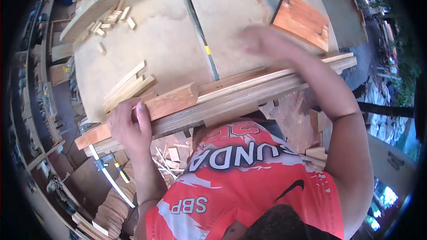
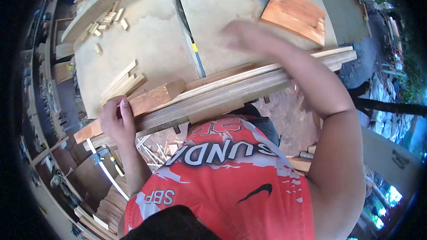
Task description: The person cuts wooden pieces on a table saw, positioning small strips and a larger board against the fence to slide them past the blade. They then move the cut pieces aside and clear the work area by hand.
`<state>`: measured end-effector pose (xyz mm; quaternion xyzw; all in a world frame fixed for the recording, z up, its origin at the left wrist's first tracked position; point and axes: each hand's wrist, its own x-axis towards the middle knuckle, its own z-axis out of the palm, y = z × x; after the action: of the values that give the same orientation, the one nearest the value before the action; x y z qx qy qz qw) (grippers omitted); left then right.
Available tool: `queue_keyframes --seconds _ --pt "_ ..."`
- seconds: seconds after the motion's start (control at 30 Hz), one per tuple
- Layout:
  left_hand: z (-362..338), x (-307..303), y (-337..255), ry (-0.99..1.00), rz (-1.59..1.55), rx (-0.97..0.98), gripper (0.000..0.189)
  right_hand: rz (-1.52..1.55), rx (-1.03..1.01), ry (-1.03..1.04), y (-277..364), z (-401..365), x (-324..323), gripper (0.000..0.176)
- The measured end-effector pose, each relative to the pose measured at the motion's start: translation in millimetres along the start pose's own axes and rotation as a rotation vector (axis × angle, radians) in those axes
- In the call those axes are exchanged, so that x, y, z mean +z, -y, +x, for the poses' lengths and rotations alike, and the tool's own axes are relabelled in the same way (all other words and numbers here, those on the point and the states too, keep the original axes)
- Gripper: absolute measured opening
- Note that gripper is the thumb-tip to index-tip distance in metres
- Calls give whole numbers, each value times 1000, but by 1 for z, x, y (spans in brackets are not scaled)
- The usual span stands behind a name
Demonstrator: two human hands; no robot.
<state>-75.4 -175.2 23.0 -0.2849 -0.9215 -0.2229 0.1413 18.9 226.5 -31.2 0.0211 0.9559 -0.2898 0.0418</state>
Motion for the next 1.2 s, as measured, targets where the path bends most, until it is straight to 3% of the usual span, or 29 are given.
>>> queue_keyframes --seconds 0.07,0.1,0.17,0.23,0.27,0.33,0.37,0.43,0.5,0.53,0.57,0.6,0.63,0.7,0.93,1.2 --pt "1 -4 -1 55 -32 -48 11 -152 211 -142 -54 1 -50 45" --pt "2 -5 -8 19 -2 -47 11 -220 282 -221 -79 -5 -76 57" --pt "0 -3 -36 -82 -428 -104 10 -546 346 -382 -165 -23 -103 71" --pt "-4 -4 -86 20 -437 193 15 -746 447 -340 -233 -43 -117 86" --pt "-3 5 -111 129 -487 280 19 -736 418 -351 -248 -45 -122 86" --pt "5 30 -158 330 -488 349 30 -322 601 -97 -262 -46 -128 91" --pt "11 43 -176 427 -449 326 36 -315 566 -100 -255 -42 -130 91" --pt "10 92 -174 436 -283 325 49 -378 585 -68 -221 -41 -126 92" --pt "14 119 -159 745 -189 163 56 -351 480 15 -208 -29 -115 91" --pt "15 117 -163 766 -191 129 56 -327 403 81 -203 -27 -103 90" --pt "21 113 -166 927 -186 26 64 -320 393 108 -199 -23 -91 90" --pt "27 109 -169 1086 -178 -73 71 -332 238 5 -195 -18 -76 86" --pt "28 109 -169 1105 -179 -94 71 -338 88 -95 -187 -16 -63 81" --pt "31 110 -168 1118 -150 -54 60 -348 88 -43 -169 -7 -55 83" --pt "31 113 -157 1158 -151 -2 81 -390 8 71 -138 -1 -40 91" --pt "26 115 -151 1087 -210 86 84 -341 0 29 -134 -1 -37 87"
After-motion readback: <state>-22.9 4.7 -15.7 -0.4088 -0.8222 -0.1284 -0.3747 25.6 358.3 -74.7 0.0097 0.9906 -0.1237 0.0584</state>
